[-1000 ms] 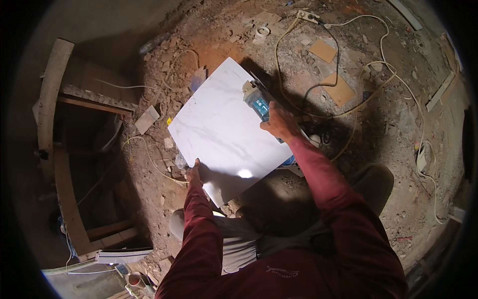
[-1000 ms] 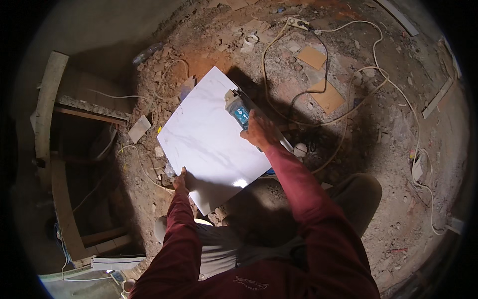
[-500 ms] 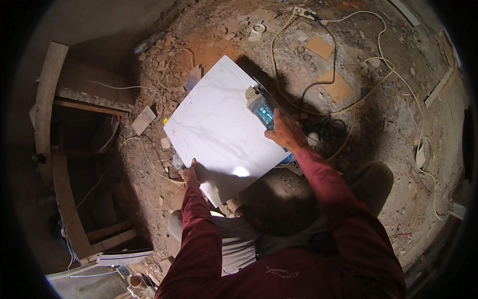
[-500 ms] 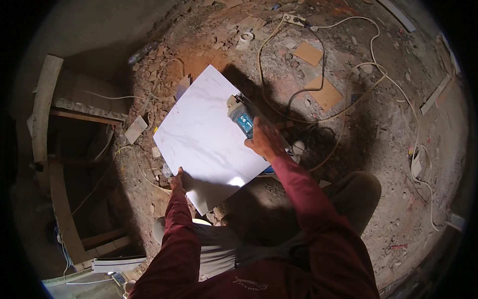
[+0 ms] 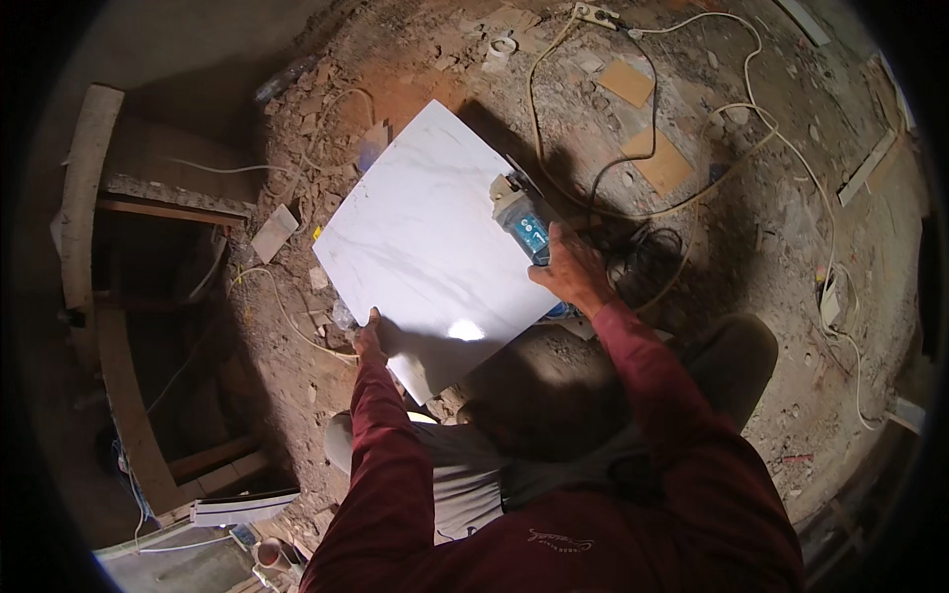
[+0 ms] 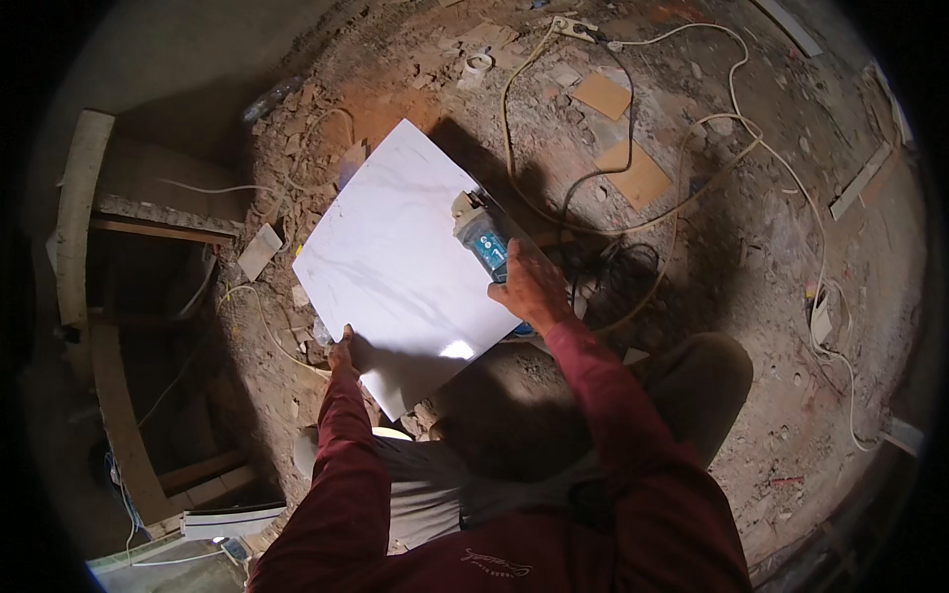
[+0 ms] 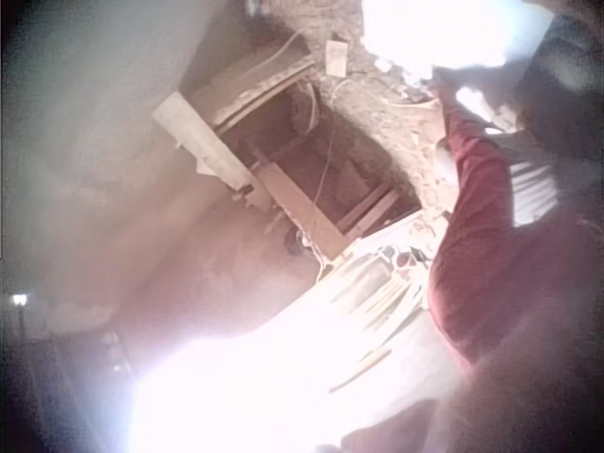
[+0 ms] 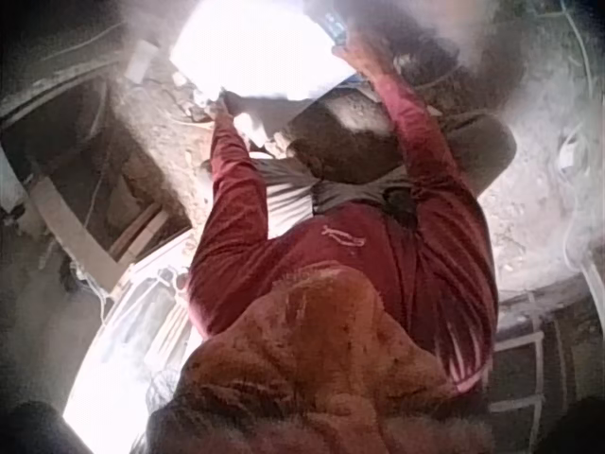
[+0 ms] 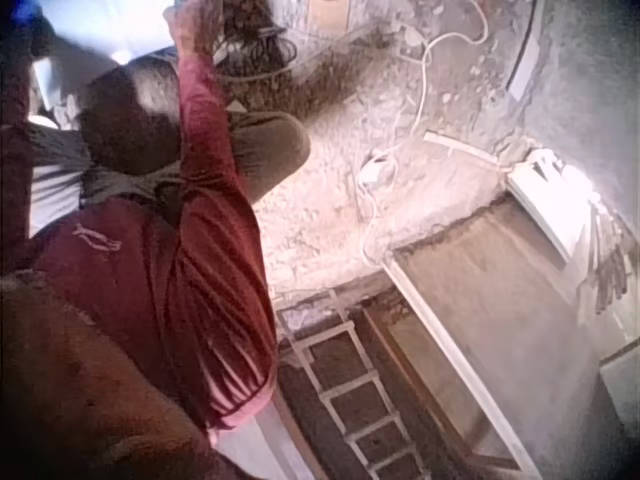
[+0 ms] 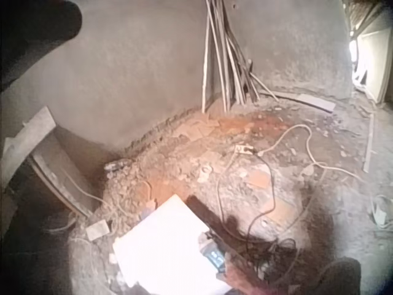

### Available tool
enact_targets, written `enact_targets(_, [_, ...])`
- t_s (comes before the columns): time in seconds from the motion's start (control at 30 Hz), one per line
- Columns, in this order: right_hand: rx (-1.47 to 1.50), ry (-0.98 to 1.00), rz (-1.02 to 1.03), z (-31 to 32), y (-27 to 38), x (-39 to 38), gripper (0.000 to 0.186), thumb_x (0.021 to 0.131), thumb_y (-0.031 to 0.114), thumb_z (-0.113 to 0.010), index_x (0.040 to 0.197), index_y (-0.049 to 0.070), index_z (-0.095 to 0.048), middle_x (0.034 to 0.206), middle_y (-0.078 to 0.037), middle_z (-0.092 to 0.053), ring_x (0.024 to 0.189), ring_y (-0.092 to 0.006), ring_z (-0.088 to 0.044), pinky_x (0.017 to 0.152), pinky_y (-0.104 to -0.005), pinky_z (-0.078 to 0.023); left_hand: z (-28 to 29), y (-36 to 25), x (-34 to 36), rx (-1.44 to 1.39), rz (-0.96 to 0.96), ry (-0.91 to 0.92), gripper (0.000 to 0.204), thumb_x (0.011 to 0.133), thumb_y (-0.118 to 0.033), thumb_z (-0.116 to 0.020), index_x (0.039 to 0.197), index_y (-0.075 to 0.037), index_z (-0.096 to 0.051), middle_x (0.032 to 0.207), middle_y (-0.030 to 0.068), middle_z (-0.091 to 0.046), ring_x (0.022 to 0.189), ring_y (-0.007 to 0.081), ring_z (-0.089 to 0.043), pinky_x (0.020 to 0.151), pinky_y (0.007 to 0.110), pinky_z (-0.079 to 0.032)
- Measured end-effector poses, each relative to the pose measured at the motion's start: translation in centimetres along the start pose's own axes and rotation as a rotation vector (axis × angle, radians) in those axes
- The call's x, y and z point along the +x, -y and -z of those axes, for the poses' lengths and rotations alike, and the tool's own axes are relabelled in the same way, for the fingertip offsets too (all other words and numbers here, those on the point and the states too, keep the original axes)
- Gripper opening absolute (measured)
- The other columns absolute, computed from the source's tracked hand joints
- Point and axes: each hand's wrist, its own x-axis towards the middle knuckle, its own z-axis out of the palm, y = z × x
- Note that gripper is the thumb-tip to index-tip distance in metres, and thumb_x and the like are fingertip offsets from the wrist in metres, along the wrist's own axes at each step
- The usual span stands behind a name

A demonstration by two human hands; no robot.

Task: The person holds a large tile with their left hand and uses a handheld angle grinder with their right hand to cut along the edge of the tile.

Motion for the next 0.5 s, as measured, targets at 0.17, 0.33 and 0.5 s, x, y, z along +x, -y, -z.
enact_targets(0.17, [-0.007,-0.08,0.059,0.1,-0.3,-1.1,0.067,0.075,0.031,-0.069,0.126,-0.006,-0.046,0.114,-0.027,-0.062,0.105,-0.0418,-0.062,0.086,-0.0503,-0.051,0.0,-0.1,-0.1,-0.017,-0.021,-0.045,0.078,0.076,-0.047,-0.083,0.126,0.008,-0.06,0.132,0.0179,-0.058,0.118,0.0297,-0.054,0.099,0.044,-0.044])
enact_targets(0.33, [-0.018,-0.045,0.05,0.1,-1.0,-2.0,0.07,0.075,0.031,-0.069,0.128,-0.006,-0.046,0.112,-0.027,-0.062,0.106,-0.0416,-0.061,0.087,-0.0493,-0.051,-0.1,-0.1,0.4,-0.062,0.021,-0.053,0.075,0.074,-0.043,-0.086,0.124,0.007,-0.061,0.132,0.0162,-0.059,0.117,0.0283,-0.054,0.099,0.044,-0.044])
enact_targets(0.5, [-0.019,-0.05,0.037,0.1,-1.5,-3.1,0.073,0.074,0.031,-0.069,0.131,-0.007,-0.044,0.115,-0.028,-0.061,0.107,-0.0423,-0.061,0.089,-0.0502,-0.05,0.3,0.2,1.2,0.005,0.002,0.006,0.083,0.073,-0.051,-0.083,0.128,0.005,-0.058,0.134,0.0162,-0.055,0.121,0.0303,-0.051,0.101,0.046,-0.043])
